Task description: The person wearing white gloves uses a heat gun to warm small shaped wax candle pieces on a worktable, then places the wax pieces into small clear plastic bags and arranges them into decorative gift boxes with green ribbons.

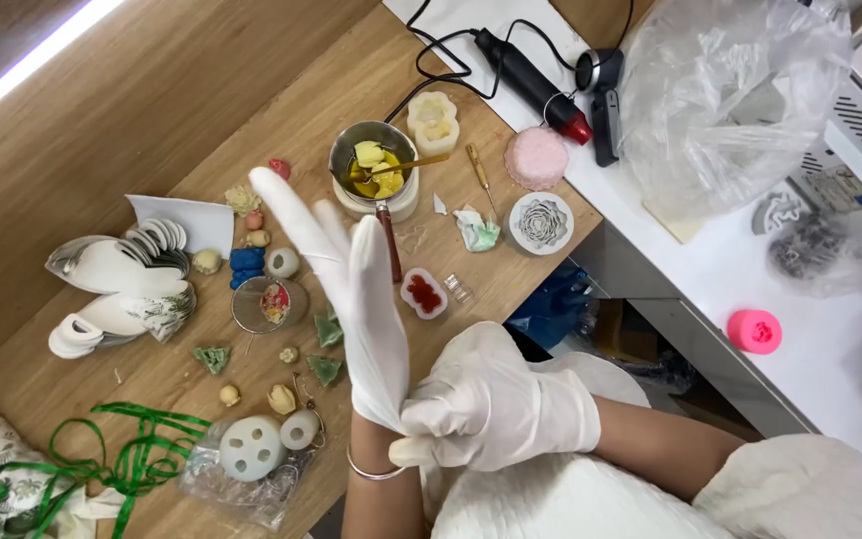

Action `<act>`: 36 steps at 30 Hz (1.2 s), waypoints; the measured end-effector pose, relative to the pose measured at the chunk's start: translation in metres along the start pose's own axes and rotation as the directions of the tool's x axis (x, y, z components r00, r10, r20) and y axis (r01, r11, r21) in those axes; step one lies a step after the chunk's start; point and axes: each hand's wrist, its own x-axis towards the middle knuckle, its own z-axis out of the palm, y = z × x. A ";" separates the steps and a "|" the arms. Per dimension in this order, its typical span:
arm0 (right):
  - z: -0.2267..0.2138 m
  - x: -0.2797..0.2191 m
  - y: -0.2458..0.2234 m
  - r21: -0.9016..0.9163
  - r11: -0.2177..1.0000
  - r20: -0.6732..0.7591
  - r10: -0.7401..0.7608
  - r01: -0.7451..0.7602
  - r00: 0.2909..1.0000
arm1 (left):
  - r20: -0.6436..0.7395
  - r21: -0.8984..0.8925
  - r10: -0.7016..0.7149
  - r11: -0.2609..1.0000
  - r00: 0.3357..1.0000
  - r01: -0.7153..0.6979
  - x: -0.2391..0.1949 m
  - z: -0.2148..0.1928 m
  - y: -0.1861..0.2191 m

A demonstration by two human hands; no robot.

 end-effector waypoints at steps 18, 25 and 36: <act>-0.062 -0.065 0.073 0.886 0.442 -0.458 0.783 0.141 0.420 | 0.805 0.050 0.199 0.916 0.559 -0.397 -0.122 0.083 0.009; -0.089 -0.090 0.142 0.737 0.665 -0.504 0.661 -0.122 0.556 | 0.806 0.111 0.187 0.884 0.561 -0.454 -0.111 0.127 -0.001; -0.179 -0.140 0.407 -0.106 0.601 -0.609 0.590 -0.792 0.529 | 0.137 0.709 -0.352 0.688 0.926 0.156 -0.137 0.091 -0.038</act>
